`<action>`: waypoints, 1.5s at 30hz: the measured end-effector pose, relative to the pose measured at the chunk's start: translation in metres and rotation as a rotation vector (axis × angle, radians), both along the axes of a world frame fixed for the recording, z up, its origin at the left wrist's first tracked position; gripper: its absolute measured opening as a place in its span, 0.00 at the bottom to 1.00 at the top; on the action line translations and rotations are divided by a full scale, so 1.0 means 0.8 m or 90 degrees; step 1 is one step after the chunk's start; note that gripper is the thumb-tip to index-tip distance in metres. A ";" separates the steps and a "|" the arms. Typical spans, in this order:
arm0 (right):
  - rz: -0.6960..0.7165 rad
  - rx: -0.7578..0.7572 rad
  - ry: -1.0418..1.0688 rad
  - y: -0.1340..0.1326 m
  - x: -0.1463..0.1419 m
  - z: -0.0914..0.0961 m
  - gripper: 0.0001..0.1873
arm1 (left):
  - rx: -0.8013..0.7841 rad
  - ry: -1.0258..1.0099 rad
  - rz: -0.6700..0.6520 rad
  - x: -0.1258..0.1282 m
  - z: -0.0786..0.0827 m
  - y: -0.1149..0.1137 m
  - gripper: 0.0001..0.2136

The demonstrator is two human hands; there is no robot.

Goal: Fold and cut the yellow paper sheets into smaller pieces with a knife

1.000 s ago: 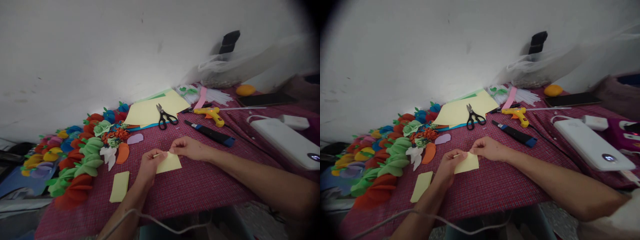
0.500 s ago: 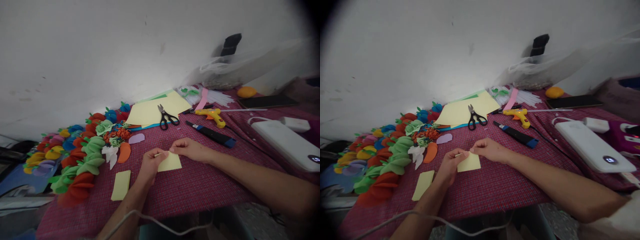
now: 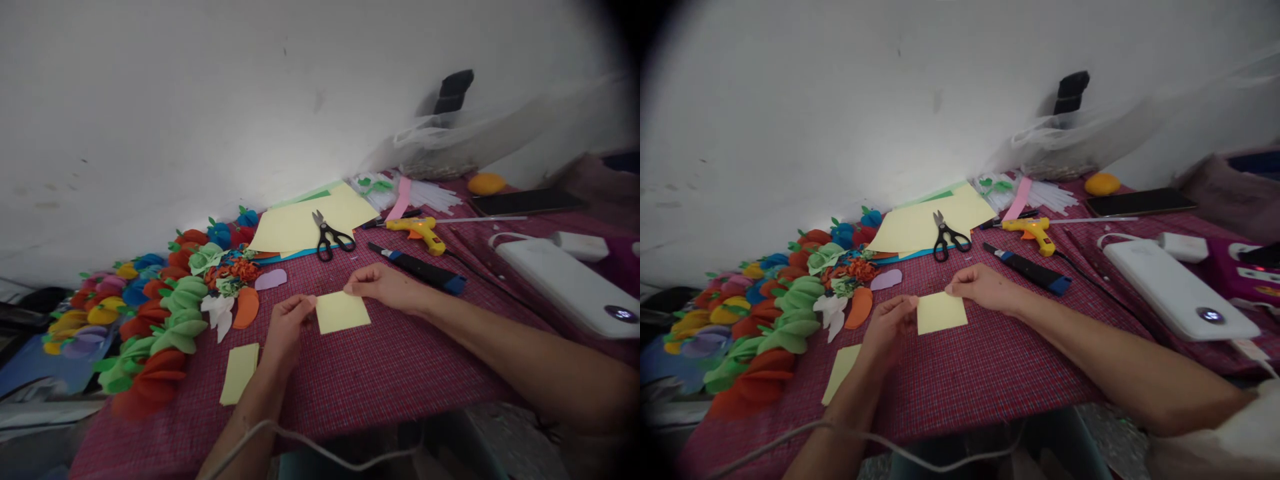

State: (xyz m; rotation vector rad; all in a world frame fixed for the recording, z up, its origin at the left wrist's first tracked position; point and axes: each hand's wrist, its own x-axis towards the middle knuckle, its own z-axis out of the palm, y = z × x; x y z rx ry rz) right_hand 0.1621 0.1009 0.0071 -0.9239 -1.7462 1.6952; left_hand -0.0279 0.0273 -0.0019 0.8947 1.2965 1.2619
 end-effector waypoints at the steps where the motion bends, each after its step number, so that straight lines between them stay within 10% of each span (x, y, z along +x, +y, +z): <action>1: -0.017 -0.019 0.014 0.001 0.001 0.001 0.14 | -0.004 -0.002 0.010 0.000 0.002 0.000 0.10; 9: -0.019 -0.111 0.060 -0.003 -0.005 -0.007 0.11 | -0.105 0.017 -0.130 0.015 0.004 -0.006 0.18; 21: 0.141 -0.237 0.023 -0.016 -0.004 -0.010 0.15 | -0.128 0.017 -0.041 0.010 0.001 -0.001 0.16; 26: 0.079 -0.244 0.047 -0.011 -0.003 -0.005 0.15 | 0.131 0.337 0.120 0.008 0.001 -0.003 0.14; 30: 0.061 -0.237 0.075 -0.012 -0.005 -0.005 0.14 | 0.366 0.727 -0.022 0.018 0.004 -0.011 0.26; 34: 0.089 -0.187 0.084 -0.019 -0.010 -0.007 0.14 | 0.369 0.879 -0.019 0.024 0.001 -0.014 0.16; 39: 0.097 -0.130 0.106 -0.021 -0.007 0.006 0.23 | 0.276 0.617 0.035 0.017 -0.005 -0.009 0.07; 45: -0.148 0.132 0.028 -0.013 -0.010 0.003 0.16 | 0.112 0.016 0.046 0.018 -0.010 0.001 0.08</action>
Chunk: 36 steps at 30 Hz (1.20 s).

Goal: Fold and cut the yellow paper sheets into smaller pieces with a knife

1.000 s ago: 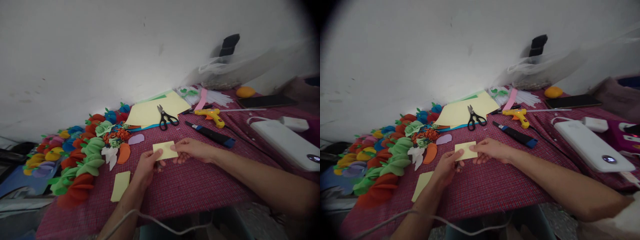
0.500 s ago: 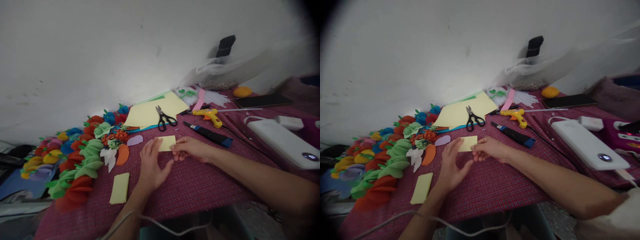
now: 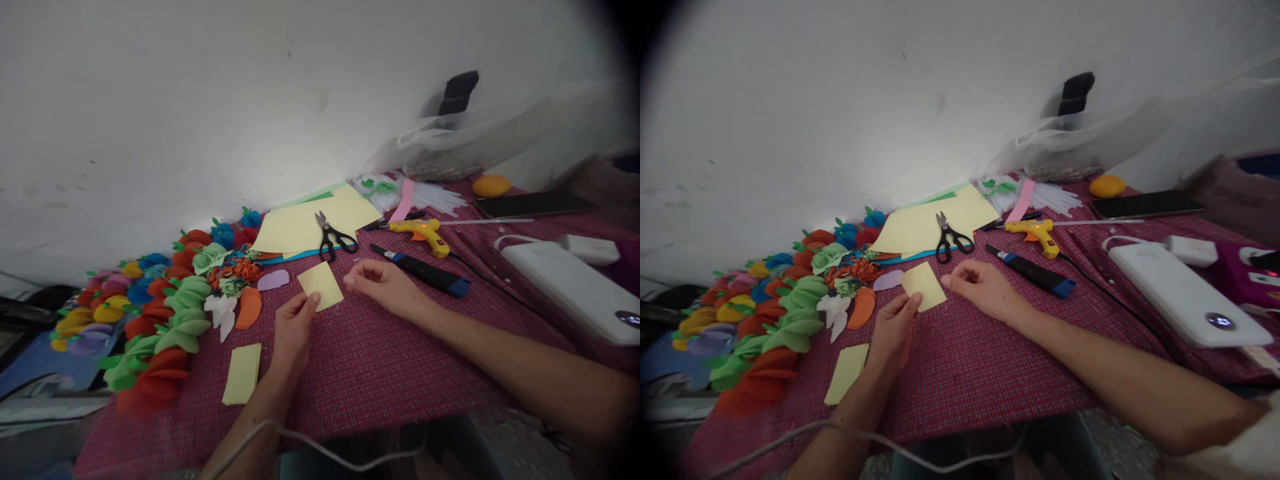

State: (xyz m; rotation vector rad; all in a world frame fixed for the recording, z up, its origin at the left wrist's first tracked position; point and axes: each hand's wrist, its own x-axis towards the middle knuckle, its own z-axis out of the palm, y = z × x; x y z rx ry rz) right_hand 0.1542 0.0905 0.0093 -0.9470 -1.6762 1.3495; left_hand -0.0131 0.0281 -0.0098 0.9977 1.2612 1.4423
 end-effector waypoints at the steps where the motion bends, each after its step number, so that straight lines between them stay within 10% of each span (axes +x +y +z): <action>1: 0.002 0.004 0.001 0.000 -0.003 -0.005 0.15 | -0.003 -0.038 -0.004 0.001 0.000 0.000 0.08; 36: 0.257 0.012 -0.099 0.002 0.004 -0.011 0.10 | -0.112 0.025 -0.070 0.001 0.006 -0.006 0.10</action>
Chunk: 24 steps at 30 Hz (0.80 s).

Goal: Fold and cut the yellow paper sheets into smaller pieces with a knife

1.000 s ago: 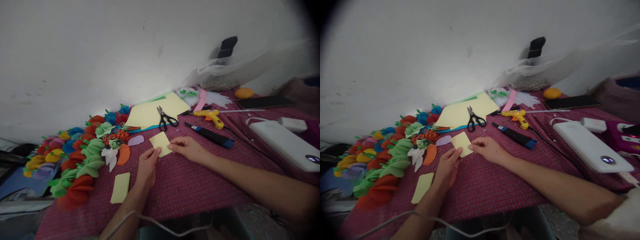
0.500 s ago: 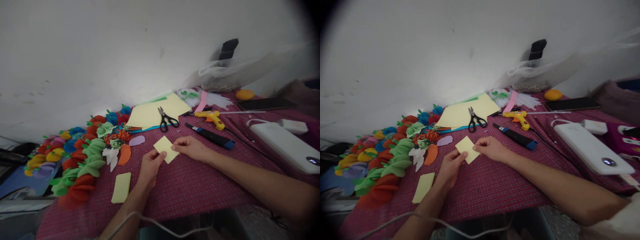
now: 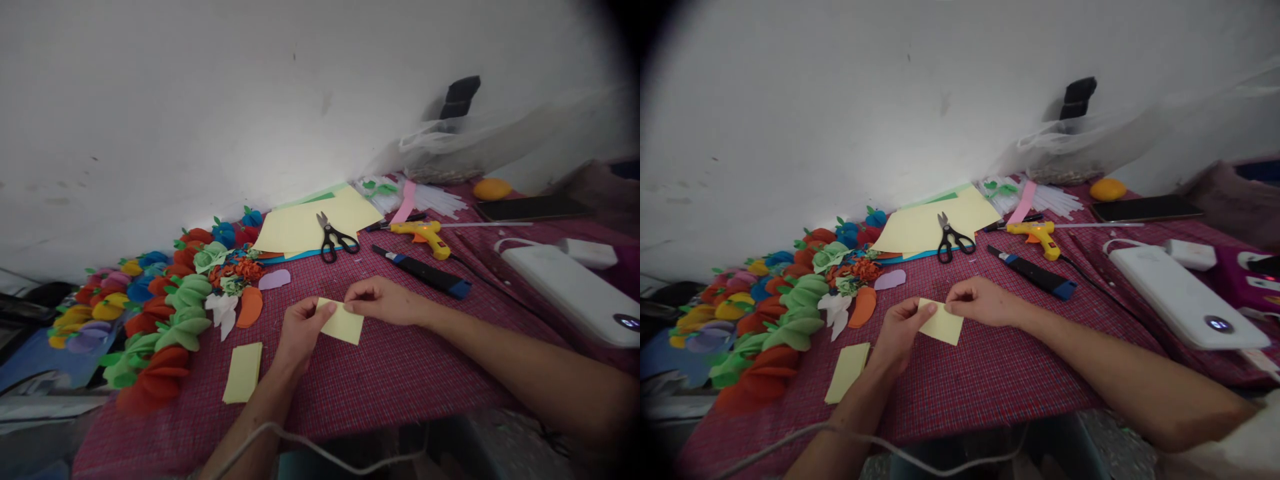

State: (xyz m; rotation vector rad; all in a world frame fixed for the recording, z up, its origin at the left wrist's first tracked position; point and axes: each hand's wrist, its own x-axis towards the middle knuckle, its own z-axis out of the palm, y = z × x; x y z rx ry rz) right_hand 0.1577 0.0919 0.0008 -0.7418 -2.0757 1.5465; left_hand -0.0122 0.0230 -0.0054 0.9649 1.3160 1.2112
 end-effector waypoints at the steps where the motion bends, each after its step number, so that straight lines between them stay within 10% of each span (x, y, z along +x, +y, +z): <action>1: -0.018 -0.013 0.014 0.001 -0.001 0.001 0.10 | 0.008 -0.017 0.009 0.000 0.000 0.000 0.09; 24: -0.047 -0.037 -0.009 0.004 0.000 -0.002 0.16 | -0.005 0.051 -0.033 0.005 0.001 -0.002 0.08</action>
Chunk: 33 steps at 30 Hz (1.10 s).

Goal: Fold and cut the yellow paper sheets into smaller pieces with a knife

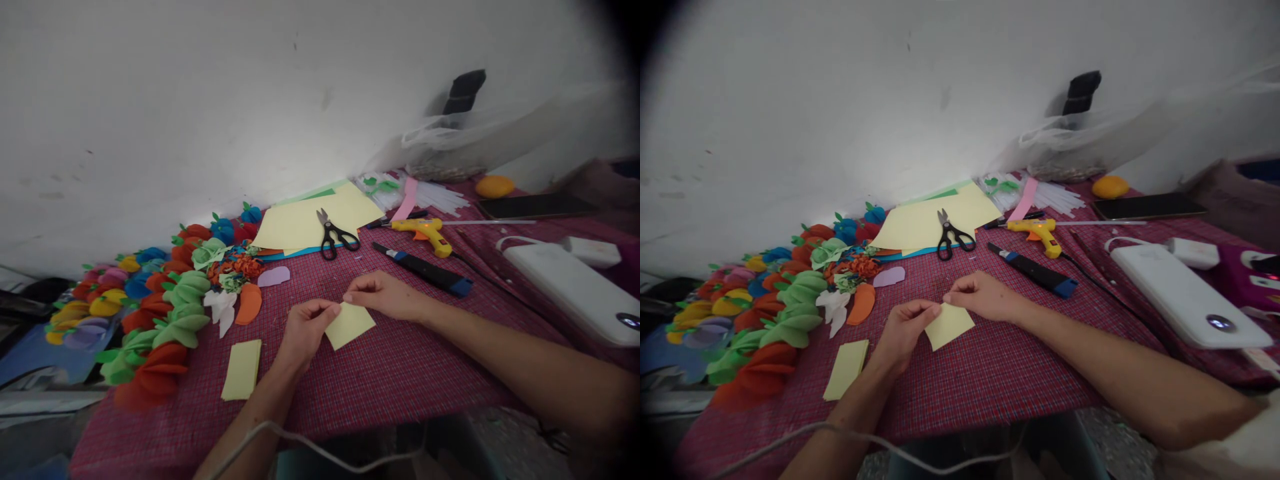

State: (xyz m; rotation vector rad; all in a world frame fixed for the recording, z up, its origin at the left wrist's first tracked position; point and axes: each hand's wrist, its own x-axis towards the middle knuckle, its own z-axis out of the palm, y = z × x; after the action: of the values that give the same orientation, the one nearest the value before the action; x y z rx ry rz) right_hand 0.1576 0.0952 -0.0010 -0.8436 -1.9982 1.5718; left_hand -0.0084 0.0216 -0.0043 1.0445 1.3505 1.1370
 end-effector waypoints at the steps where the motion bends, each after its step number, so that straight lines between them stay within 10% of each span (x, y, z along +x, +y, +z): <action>1: 0.003 -0.001 -0.001 0.000 0.000 -0.001 0.15 | 0.002 0.001 0.002 0.000 0.000 0.000 0.08; 15: 0.027 0.001 -0.013 -0.004 0.002 -0.004 0.11 | 0.026 0.089 -0.121 -0.001 0.005 -0.004 0.12; 33: -0.121 -0.121 0.093 0.014 0.022 0.034 0.08 | 0.066 0.072 0.034 -0.032 0.012 0.003 0.09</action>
State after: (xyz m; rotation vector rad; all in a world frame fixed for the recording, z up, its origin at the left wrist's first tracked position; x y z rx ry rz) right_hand 0.1751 0.1061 0.0259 -0.9327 -1.6362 1.6777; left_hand -0.0338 0.0243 0.0057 1.1680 1.4280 1.2141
